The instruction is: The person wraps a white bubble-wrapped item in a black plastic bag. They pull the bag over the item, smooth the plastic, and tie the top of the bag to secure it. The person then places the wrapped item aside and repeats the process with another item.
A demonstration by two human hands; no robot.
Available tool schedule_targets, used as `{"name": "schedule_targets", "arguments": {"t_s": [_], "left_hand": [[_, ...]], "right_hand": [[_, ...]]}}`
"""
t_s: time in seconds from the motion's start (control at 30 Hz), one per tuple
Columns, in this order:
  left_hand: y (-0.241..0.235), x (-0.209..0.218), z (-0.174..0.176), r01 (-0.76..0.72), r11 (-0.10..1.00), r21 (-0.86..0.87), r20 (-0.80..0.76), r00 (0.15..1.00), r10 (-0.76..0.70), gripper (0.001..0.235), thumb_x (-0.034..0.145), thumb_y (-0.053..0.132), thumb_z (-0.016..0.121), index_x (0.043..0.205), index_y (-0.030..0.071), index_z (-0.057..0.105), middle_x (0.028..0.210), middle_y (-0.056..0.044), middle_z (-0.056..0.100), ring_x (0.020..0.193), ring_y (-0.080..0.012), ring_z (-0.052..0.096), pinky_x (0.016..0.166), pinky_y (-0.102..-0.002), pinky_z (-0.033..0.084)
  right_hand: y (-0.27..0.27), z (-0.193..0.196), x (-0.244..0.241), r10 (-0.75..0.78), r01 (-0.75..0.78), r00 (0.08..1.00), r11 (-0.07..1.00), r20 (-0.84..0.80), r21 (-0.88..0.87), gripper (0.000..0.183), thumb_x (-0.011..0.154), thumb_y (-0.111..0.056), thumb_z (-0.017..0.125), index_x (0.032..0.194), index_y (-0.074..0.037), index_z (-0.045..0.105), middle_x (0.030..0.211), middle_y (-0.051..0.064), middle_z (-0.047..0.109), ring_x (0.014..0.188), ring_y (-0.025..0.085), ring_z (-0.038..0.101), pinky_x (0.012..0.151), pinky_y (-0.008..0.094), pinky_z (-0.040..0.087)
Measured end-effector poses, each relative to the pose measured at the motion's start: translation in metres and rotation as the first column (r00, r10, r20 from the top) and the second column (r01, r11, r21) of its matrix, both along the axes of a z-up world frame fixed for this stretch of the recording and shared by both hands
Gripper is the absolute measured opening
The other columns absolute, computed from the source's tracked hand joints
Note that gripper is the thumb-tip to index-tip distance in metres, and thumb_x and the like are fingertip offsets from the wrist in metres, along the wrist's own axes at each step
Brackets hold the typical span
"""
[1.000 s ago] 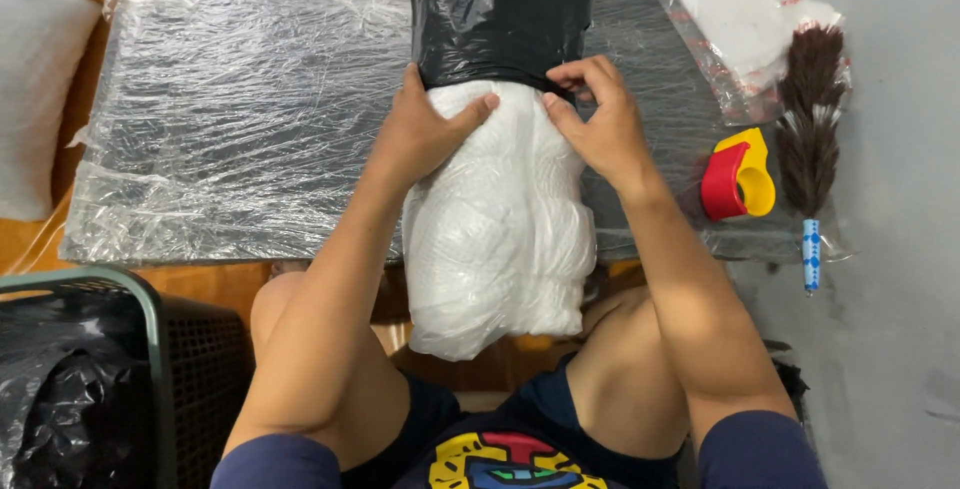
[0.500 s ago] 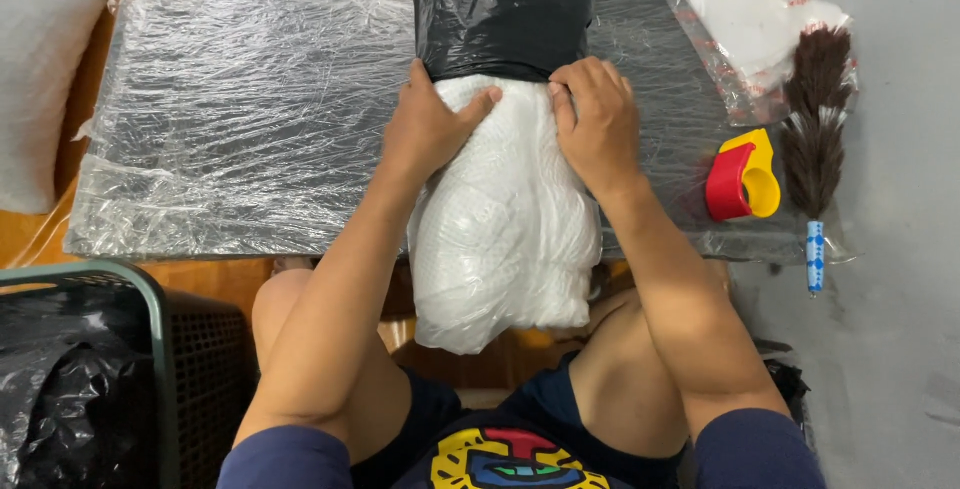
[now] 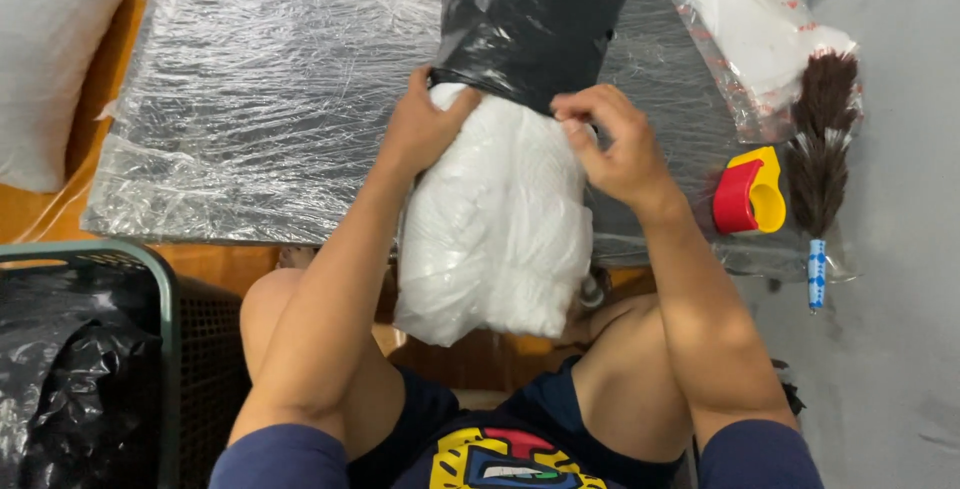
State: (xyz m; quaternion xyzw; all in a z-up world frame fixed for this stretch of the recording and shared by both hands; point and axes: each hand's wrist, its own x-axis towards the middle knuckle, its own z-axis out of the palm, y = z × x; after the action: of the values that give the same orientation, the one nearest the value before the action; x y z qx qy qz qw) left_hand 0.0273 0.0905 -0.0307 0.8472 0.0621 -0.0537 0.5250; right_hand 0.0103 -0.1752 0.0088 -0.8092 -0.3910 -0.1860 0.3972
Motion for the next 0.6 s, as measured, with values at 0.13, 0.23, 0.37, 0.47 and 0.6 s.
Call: {"name": "schedule_targets", "arguments": {"t_s": [0.13, 0.23, 0.37, 0.47, 0.6], "left_hand": [[0.016, 0.009, -0.013, 0.013, 0.999, -0.034, 0.008, 1.0, -0.012, 0.095, 0.087, 0.072, 0.067, 0.152, 0.007, 0.042, 0.135, -0.028, 0.062, 0.131, -0.0427, 0.058, 0.108, -0.054, 0.048], [0.023, 0.006, -0.016, 0.006, 0.994, -0.108, 0.009, 1.0, -0.006, 0.092, 0.089, 0.072, 0.066, 0.15, 0.006, 0.047, 0.136, -0.029, 0.062, 0.131, -0.0439, 0.057, 0.108, -0.053, 0.048], [0.021, 0.001, -0.026, -0.048, 0.935, -0.352, -0.059, 0.998, 0.029, 0.089, 0.091, 0.067, 0.065, 0.153, 0.008, 0.043, 0.14, -0.028, 0.059, 0.133, -0.044, 0.056, 0.109, -0.055, 0.048], [0.002, -0.008, -0.025, -0.067, 0.819, -0.57, -0.062, 0.997, 0.038, 0.082, 0.096, 0.058, 0.061, 0.155, 0.004, 0.038, 0.14, -0.034, 0.056, 0.135, -0.0493, 0.053, 0.109, -0.059, 0.046], [0.0, -0.015, -0.017, -0.074, 0.96, -0.268, 0.022, 0.996, 0.083, 0.07, 0.096, 0.048, 0.073, 0.151, 0.012, 0.048, 0.144, -0.026, 0.056, 0.138, -0.0386, 0.053, 0.108, -0.056, 0.049]], "right_hand": [[-0.024, -0.042, 0.015, -0.199, 0.256, 0.951, 0.935, -0.236, 0.244, 0.022, 0.108, -0.003, 0.055, 0.128, 0.004, 0.056, 0.103, 0.019, 0.069, 0.097, 0.029, 0.071, 0.088, 0.039, 0.058], [-0.019, -0.061, 0.015, -0.511, 0.514, 0.58, 0.834, -0.634, -0.202, 0.091, 0.103, -0.069, 0.061, 0.153, -0.001, 0.029, 0.144, 0.029, 0.053, 0.135, 0.047, 0.052, 0.111, 0.062, 0.043], [0.005, -0.036, -0.005, -0.203, 0.463, 0.657, 0.869, -0.726, 0.176, 0.063, 0.108, -0.053, 0.056, 0.145, -0.002, 0.053, 0.144, 0.025, 0.056, 0.139, 0.039, 0.05, 0.115, 0.052, 0.042], [-0.01, -0.012, -0.007, -0.354, 0.459, 0.789, 0.883, -0.503, 0.099, 0.051, 0.111, -0.044, 0.057, 0.14, -0.003, 0.061, 0.137, 0.025, 0.062, 0.132, 0.037, 0.055, 0.11, 0.048, 0.046], [-0.02, -0.019, 0.003, -0.497, 0.519, 0.781, 0.853, -0.378, -0.05, 0.043, 0.109, -0.037, 0.062, 0.137, -0.004, 0.067, 0.128, 0.027, 0.067, 0.123, 0.043, 0.06, 0.102, 0.052, 0.051]]}}
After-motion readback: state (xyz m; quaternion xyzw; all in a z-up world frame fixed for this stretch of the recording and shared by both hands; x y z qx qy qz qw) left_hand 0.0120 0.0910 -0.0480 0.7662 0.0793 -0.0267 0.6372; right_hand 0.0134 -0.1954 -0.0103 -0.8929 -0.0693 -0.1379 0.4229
